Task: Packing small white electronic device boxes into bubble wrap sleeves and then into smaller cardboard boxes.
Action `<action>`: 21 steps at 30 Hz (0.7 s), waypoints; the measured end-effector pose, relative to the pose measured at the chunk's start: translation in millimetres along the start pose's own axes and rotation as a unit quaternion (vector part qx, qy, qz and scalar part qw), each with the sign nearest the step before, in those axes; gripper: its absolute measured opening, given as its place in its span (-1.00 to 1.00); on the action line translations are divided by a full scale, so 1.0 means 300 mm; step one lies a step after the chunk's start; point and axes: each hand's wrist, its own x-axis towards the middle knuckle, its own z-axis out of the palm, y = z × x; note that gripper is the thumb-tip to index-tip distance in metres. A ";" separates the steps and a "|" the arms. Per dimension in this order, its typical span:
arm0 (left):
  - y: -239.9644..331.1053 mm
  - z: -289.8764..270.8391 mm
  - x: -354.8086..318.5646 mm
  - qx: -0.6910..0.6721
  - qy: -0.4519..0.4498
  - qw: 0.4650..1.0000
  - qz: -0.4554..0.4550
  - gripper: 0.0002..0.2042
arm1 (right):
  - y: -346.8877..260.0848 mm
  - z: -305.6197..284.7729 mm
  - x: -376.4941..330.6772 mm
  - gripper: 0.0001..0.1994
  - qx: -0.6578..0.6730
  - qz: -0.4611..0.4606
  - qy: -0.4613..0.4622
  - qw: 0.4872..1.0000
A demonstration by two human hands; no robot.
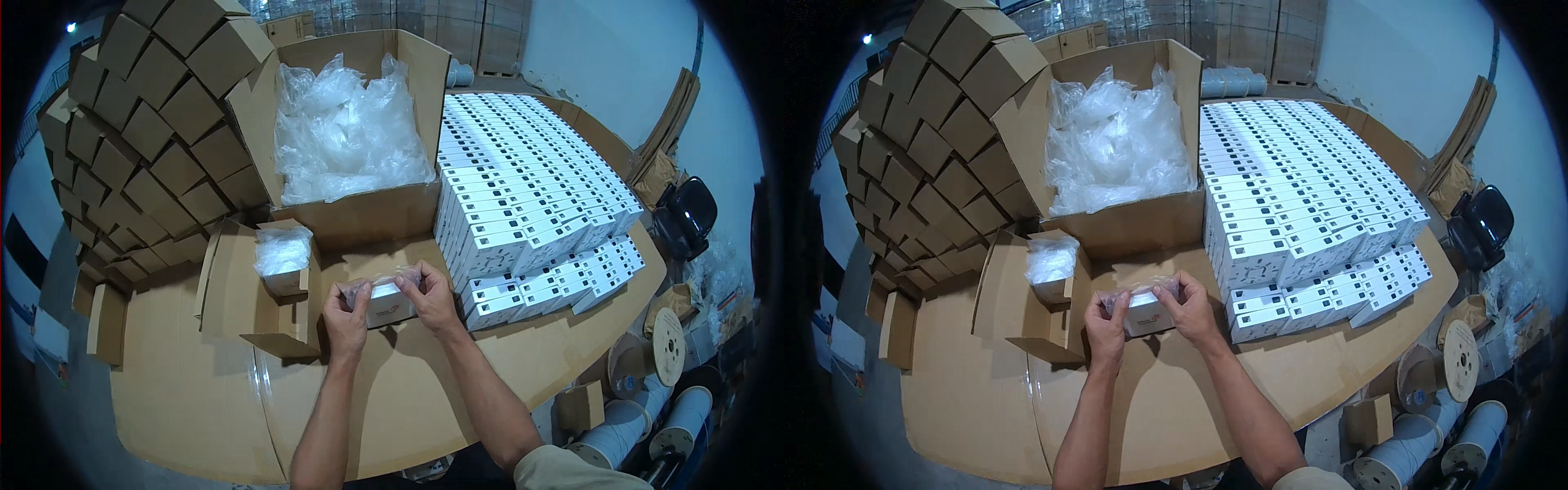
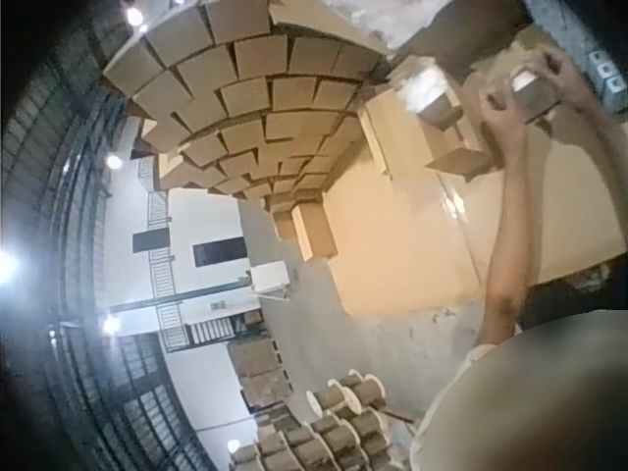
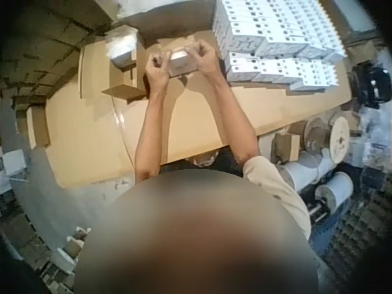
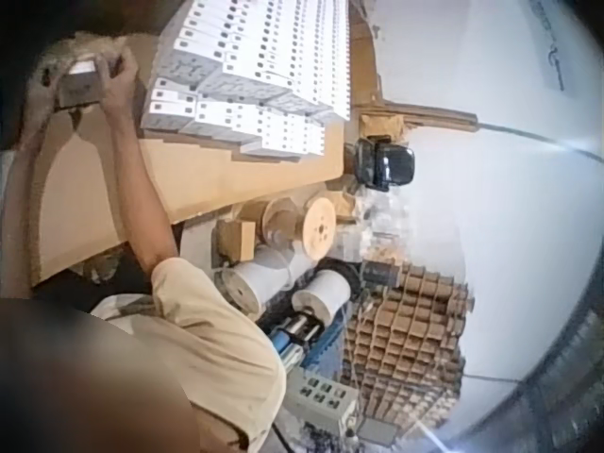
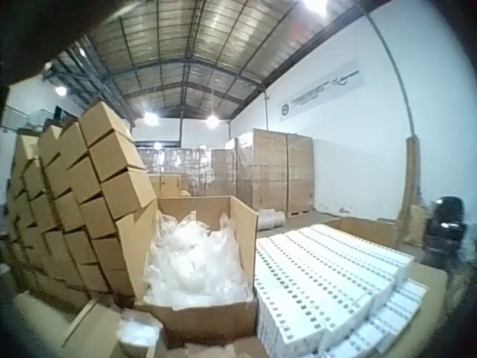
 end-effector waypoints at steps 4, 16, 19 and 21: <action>-0.028 0.009 -0.002 -0.033 0.041 0.999 -0.004 -0.82 | -0.052 0.068 -0.014 -0.80 0.059 -0.006 0.056 0.997; -0.019 0.019 -0.004 -0.037 0.060 0.998 0.003 -0.80 | -0.066 -0.028 -0.017 -0.68 -0.130 -0.046 -0.095 0.986; -0.020 0.012 -0.004 -0.048 0.065 0.997 0.003 -0.81 | -0.105 -0.005 -0.027 -0.66 -0.082 0.047 -0.074 0.993; -0.015 0.012 -0.005 -0.058 0.071 0.996 0.006 -0.81 | -0.086 -0.013 -0.023 -0.65 -0.076 0.041 -0.089 0.992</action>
